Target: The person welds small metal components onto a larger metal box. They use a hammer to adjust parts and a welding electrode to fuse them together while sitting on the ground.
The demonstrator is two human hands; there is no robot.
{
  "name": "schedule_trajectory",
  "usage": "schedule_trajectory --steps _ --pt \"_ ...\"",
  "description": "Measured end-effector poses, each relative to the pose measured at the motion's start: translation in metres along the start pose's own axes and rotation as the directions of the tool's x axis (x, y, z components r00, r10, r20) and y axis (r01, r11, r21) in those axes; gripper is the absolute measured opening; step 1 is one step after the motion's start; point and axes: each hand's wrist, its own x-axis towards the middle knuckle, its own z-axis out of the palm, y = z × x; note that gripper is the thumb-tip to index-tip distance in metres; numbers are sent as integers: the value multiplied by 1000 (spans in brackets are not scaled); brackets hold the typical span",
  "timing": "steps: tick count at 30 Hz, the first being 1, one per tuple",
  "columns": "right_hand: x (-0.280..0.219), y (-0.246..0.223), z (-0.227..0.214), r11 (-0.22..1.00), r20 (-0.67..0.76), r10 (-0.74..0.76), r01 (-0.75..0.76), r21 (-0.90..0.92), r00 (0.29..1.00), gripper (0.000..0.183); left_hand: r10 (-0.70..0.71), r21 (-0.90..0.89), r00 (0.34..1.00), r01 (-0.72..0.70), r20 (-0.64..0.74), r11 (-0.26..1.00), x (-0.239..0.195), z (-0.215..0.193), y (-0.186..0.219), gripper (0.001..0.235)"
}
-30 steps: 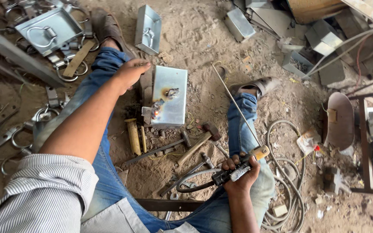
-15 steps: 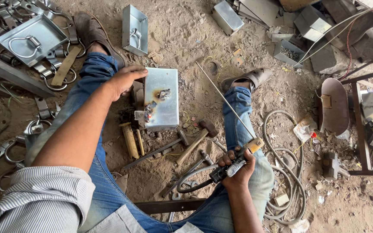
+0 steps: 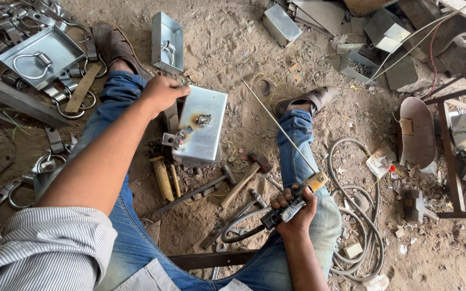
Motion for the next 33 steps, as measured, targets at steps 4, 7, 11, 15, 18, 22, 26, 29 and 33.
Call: schedule_trajectory --steps 4,7,11,15,18,22,26,29,33 --pt "0 -1 3 1000 11 -7 7 6 1000 32 -10 76 993 1 116 997 13 -11 40 31" --pt "-2 -2 3 999 -17 -33 33 -10 999 31 5 156 999 1 -38 988 6 -22 68 28" --pt "-2 -2 5 1000 -19 -23 23 9 1000 32 107 258 993 -117 55 959 -10 -28 83 28" --pt "-1 0 6 1000 4 -5 5 6 1000 33 113 385 964 -202 242 901 -10 -18 78 30" --pt "-1 0 5 1000 9 -14 14 6 1000 33 196 434 944 -298 264 850 -6 -12 73 29" --pt "-3 -1 1 999 6 -12 12 35 1000 32 107 485 982 -169 153 858 -6 -8 70 35" --pt "-2 -1 0 1000 -6 -19 19 22 1000 32 179 502 978 -206 102 840 -9 -24 58 26" --pt "-1 -1 0 1000 -17 -12 13 14 1000 32 176 488 984 -168 30 857 -22 -40 39 24" --pt "0 0 -1 1000 -6 1 -1 12 1000 32 -127 535 991 129 -41 835 -76 -44 11 19"
